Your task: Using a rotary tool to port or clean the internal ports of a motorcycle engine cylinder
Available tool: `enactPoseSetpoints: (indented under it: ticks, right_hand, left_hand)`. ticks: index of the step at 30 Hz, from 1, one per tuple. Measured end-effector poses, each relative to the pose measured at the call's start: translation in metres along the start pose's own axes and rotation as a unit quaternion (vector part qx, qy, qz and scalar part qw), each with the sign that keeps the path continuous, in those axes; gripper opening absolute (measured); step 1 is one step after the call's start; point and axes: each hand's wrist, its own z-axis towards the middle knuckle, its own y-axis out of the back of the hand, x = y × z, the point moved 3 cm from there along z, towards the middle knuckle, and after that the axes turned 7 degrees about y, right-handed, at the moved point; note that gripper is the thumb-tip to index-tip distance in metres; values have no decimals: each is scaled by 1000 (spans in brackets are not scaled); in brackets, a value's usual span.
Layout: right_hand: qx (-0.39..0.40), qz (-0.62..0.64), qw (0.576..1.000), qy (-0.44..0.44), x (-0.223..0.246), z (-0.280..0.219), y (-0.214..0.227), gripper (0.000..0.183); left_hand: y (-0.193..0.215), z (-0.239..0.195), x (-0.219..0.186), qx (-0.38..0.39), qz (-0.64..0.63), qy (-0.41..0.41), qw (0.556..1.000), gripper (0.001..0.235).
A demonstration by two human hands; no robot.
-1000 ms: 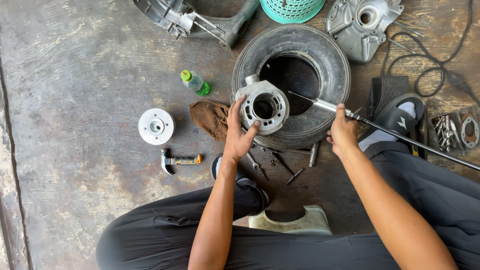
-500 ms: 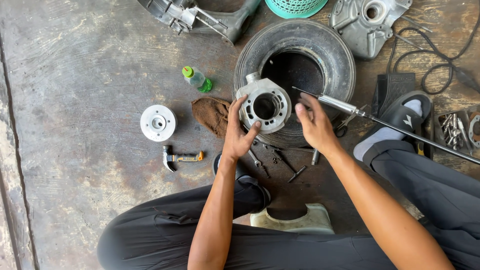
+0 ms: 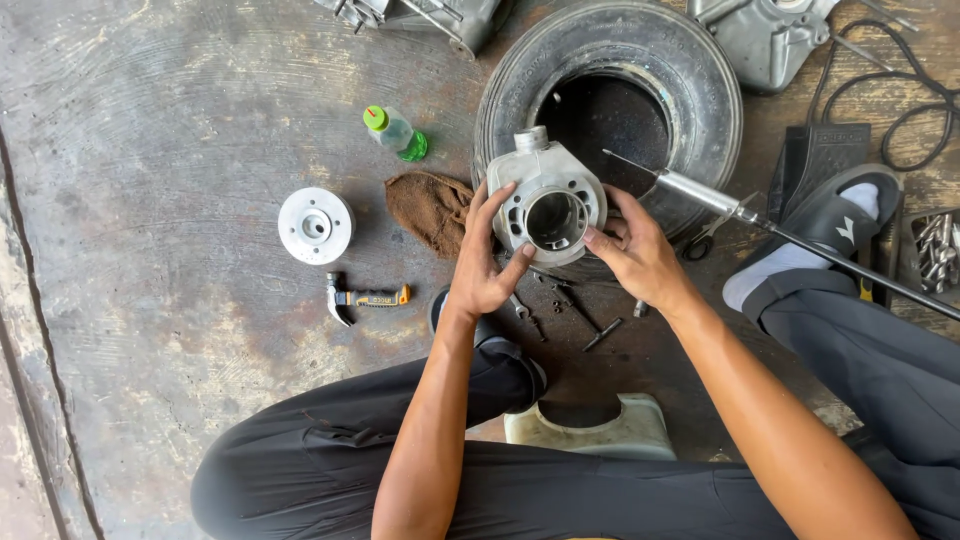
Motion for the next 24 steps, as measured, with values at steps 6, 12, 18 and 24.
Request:
enactPoseSetpoints:
  ticks: [6, 12, 18, 24]
  right_hand:
    - [1, 2, 1000, 16, -11, 0, 2, 73]
    - [17, -1, 999, 30, -12, -1, 5, 71]
    - [34, -27, 998, 47, -11, -3, 5, 66]
    - [64, -24, 996, 53, -5, -4, 5, 64]
  left_hand:
    - [1, 1, -4, 11, -7, -13, 1000, 72]
    - [3, -3, 0, 5, -19, -29, 999, 73]
    - [1, -6, -4, -1, -38, -22, 999, 75]
    - [-3, -9, -4, -27, -9, -34, 999, 78]
